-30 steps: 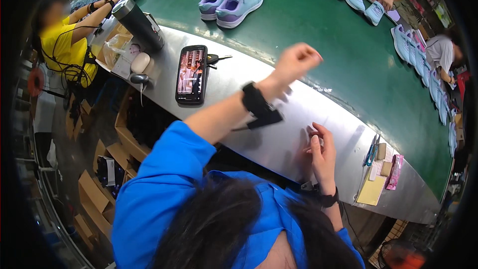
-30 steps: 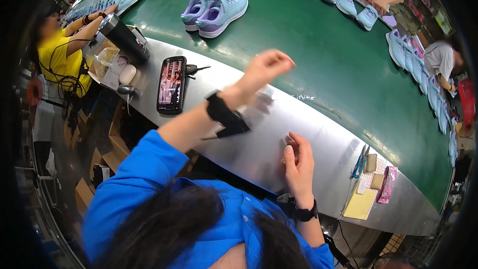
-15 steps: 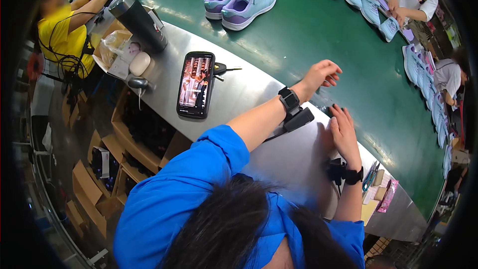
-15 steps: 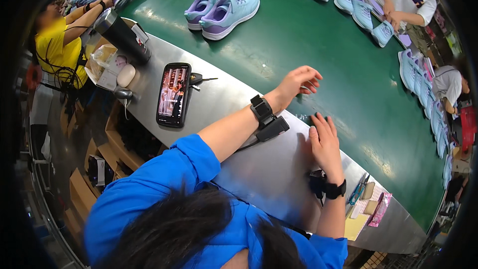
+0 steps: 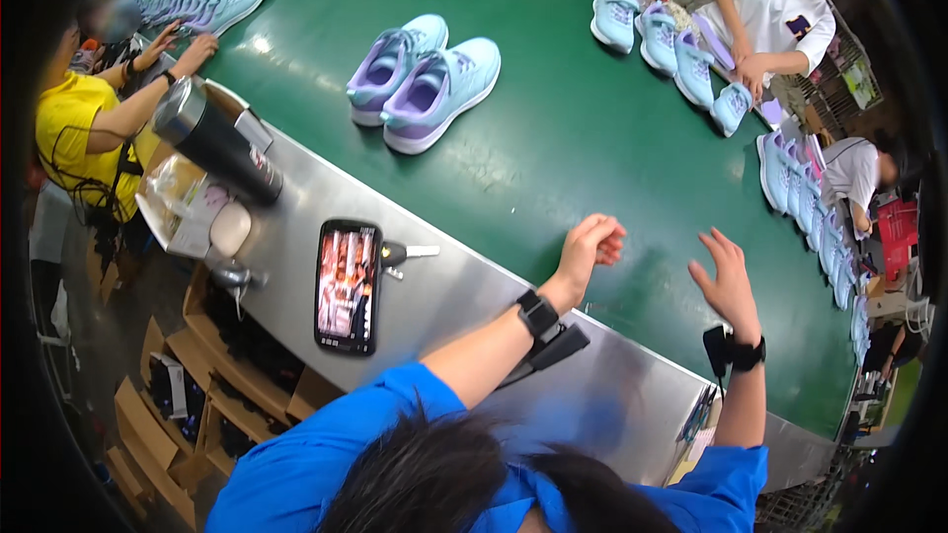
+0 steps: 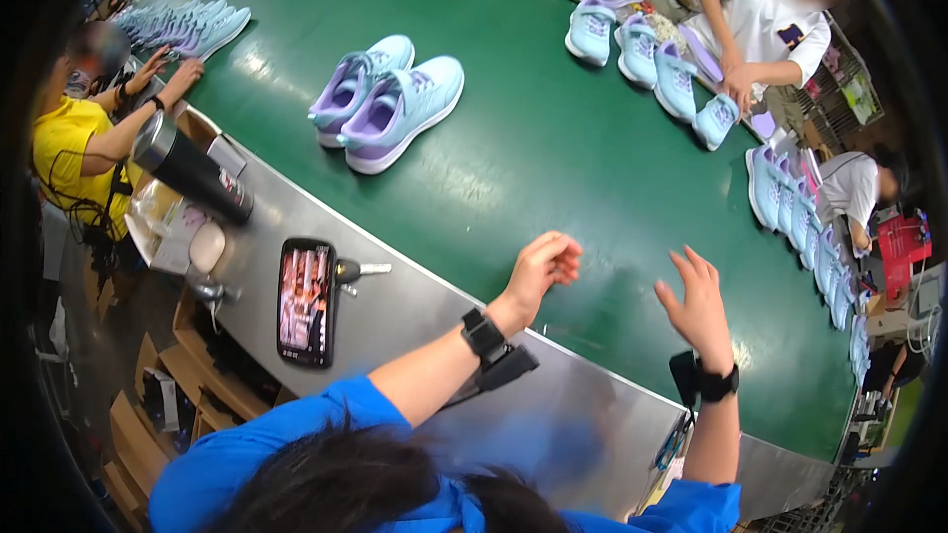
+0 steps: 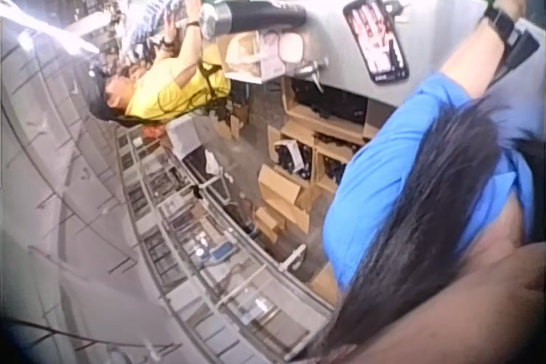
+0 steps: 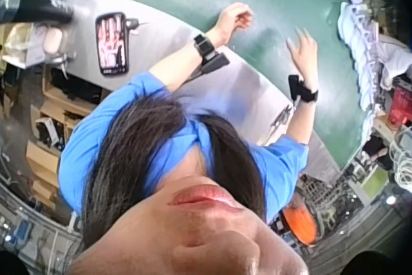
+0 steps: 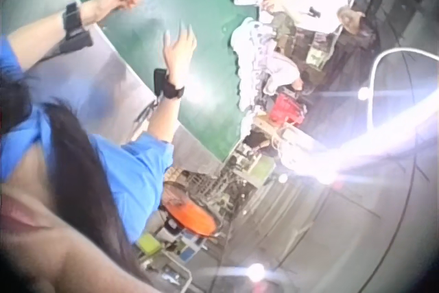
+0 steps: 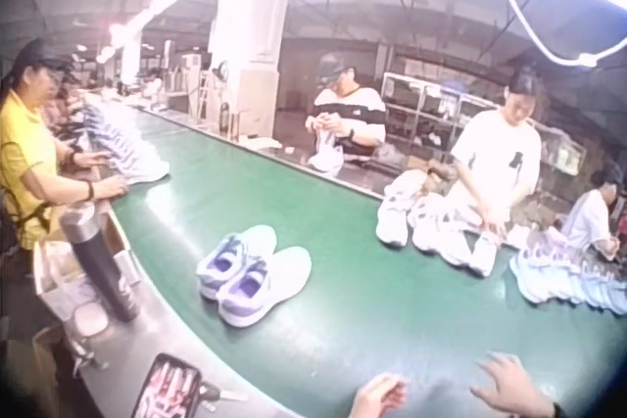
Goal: The person inserts purple insoles into light blue sneakers on a factory assembly line. They adjust the insoles to fit, inspect the shoes, and move them along the conveyor belt. The person also handles a barcode scanner and a smartphone displaying a video.
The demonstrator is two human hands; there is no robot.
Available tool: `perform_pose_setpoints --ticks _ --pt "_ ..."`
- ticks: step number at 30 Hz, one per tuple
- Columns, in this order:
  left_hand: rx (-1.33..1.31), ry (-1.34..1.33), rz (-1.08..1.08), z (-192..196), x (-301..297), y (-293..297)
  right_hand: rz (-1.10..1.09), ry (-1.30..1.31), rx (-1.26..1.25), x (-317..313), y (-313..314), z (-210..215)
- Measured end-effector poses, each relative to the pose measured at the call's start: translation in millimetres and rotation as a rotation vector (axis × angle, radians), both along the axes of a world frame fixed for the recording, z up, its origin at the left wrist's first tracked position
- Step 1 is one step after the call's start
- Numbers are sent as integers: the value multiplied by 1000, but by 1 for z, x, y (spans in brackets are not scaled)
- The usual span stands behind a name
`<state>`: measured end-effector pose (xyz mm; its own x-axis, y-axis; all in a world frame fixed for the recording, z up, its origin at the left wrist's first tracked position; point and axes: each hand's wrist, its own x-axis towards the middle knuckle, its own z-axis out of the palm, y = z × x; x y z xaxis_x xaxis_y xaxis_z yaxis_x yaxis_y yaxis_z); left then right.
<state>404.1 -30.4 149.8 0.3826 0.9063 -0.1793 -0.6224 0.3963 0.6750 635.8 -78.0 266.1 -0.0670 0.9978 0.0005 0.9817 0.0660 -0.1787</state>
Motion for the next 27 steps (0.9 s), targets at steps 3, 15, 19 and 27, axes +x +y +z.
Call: perform_pose_setpoints --ticks 3,15,19,27 --pt "122 67 80 3 1 -1 -161 809 -195 -23 100 12" --pt "434 303 -43 14 7 -17 -496 1811 245 -34 444 -97" --pt "386 302 -133 16 11 -25 -753 1625 377 -41 486 -96" --pt "381 272 -202 25 13 -16 -605 1565 65 7 362 -97"
